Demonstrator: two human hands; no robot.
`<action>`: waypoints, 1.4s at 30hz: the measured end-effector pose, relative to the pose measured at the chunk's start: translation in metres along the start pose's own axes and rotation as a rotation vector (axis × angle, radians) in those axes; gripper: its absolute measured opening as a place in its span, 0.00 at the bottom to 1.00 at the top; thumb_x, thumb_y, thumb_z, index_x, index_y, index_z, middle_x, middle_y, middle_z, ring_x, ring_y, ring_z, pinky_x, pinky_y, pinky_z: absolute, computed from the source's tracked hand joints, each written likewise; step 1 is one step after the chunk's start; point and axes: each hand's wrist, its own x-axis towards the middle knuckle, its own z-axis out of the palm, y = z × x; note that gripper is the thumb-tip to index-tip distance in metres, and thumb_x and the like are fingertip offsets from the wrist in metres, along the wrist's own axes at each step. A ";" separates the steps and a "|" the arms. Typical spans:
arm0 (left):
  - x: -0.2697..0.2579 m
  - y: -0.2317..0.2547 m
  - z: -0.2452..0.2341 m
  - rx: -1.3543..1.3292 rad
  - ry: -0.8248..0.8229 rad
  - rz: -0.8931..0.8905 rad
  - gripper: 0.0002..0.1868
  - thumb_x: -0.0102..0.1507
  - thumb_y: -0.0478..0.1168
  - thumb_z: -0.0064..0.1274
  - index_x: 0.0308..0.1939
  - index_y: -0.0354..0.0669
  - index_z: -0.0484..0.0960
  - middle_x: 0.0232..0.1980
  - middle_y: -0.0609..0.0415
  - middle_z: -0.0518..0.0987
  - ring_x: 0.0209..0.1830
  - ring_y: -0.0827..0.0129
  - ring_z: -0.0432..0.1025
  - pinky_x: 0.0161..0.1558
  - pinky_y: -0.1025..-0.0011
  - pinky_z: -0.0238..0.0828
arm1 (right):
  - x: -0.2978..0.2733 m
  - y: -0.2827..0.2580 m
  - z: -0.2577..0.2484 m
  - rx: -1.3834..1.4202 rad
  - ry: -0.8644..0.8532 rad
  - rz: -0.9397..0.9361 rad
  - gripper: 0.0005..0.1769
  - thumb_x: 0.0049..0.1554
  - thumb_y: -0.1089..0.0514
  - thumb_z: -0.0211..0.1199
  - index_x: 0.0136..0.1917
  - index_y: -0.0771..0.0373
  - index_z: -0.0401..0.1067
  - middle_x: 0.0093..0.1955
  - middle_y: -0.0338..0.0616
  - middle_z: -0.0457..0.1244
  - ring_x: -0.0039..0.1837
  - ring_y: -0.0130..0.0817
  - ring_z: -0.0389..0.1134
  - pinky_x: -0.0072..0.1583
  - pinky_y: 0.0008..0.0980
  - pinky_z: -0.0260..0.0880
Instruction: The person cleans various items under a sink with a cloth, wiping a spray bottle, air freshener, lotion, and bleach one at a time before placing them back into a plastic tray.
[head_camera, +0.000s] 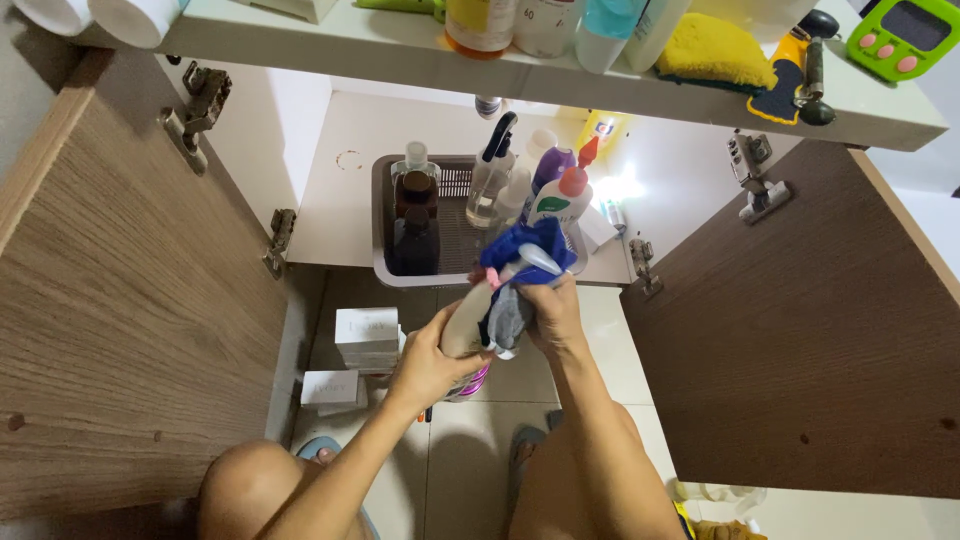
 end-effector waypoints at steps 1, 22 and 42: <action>-0.001 0.001 0.000 0.004 -0.010 -0.004 0.43 0.47 0.41 0.73 0.65 0.40 0.74 0.54 0.47 0.85 0.51 0.68 0.81 0.53 0.69 0.76 | 0.001 -0.002 0.004 0.002 0.008 -0.045 0.23 0.52 0.62 0.65 0.58 0.75 0.69 0.50 0.57 0.70 0.53 0.48 0.74 0.61 0.48 0.75; -0.001 0.001 0.001 -0.036 -0.056 -0.072 0.42 0.48 0.43 0.73 0.65 0.41 0.75 0.51 0.50 0.87 0.49 0.70 0.81 0.54 0.70 0.76 | -0.002 0.021 -0.030 0.011 0.099 -0.061 0.17 0.60 0.60 0.63 0.59 0.74 0.71 0.52 0.50 0.69 0.54 0.39 0.71 0.59 0.39 0.72; 0.020 -0.050 -0.020 -0.385 0.073 0.187 0.28 0.60 0.29 0.52 0.66 0.37 0.70 0.58 0.48 0.80 0.57 0.69 0.74 0.59 0.70 0.70 | -0.012 0.077 0.024 -0.868 0.178 -0.291 0.31 0.68 0.49 0.50 0.77 0.70 0.55 0.59 0.54 0.66 0.60 0.44 0.69 0.65 0.39 0.67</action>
